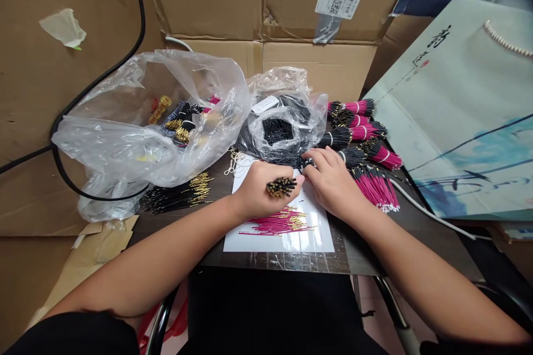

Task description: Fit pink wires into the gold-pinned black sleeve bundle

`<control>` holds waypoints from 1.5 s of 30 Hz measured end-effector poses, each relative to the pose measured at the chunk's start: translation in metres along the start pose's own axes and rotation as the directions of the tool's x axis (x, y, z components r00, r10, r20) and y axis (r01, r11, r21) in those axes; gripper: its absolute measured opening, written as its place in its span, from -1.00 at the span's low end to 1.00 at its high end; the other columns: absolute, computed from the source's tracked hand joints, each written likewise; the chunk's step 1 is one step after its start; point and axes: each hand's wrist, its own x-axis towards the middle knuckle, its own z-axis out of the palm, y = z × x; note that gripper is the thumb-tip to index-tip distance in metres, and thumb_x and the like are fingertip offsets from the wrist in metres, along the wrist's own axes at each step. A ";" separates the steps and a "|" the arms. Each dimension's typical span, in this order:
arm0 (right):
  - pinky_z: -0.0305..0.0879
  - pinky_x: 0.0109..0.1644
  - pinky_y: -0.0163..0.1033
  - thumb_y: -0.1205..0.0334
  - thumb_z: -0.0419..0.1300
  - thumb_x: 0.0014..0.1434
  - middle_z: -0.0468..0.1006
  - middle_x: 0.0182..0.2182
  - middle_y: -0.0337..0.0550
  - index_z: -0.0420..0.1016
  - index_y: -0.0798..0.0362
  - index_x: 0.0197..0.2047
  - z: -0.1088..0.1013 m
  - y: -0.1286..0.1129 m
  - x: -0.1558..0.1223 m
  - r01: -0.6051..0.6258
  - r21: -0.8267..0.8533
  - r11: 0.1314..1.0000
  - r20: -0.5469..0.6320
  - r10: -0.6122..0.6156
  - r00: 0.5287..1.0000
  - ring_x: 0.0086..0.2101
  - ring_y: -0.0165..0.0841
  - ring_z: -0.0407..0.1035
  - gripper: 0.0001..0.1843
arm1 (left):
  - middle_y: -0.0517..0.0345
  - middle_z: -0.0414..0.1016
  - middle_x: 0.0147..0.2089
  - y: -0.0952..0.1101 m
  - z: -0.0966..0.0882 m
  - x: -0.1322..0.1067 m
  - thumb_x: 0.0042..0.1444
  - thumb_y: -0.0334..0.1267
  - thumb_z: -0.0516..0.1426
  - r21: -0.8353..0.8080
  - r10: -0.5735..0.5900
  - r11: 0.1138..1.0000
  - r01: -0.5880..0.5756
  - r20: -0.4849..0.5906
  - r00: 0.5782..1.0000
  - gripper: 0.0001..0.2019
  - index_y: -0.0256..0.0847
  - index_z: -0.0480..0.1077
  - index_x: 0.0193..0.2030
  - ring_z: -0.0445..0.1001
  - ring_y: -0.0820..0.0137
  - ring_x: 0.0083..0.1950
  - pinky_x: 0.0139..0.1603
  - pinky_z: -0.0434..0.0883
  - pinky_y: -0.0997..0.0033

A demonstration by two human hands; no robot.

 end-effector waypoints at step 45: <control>0.43 -0.16 -0.14 0.48 0.33 -0.04 0.59 -0.35 -0.13 0.51 0.10 -0.17 -0.059 -0.035 -0.015 0.207 0.429 0.879 -0.452 0.010 0.892 -0.26 -0.32 0.44 -0.69 | 0.21 0.48 -0.42 0.001 0.011 -0.009 0.09 -0.32 0.08 0.134 -0.059 0.990 0.041 0.140 0.988 -0.91 -0.22 0.37 -0.26 0.41 0.49 -0.45 -0.42 0.26 0.52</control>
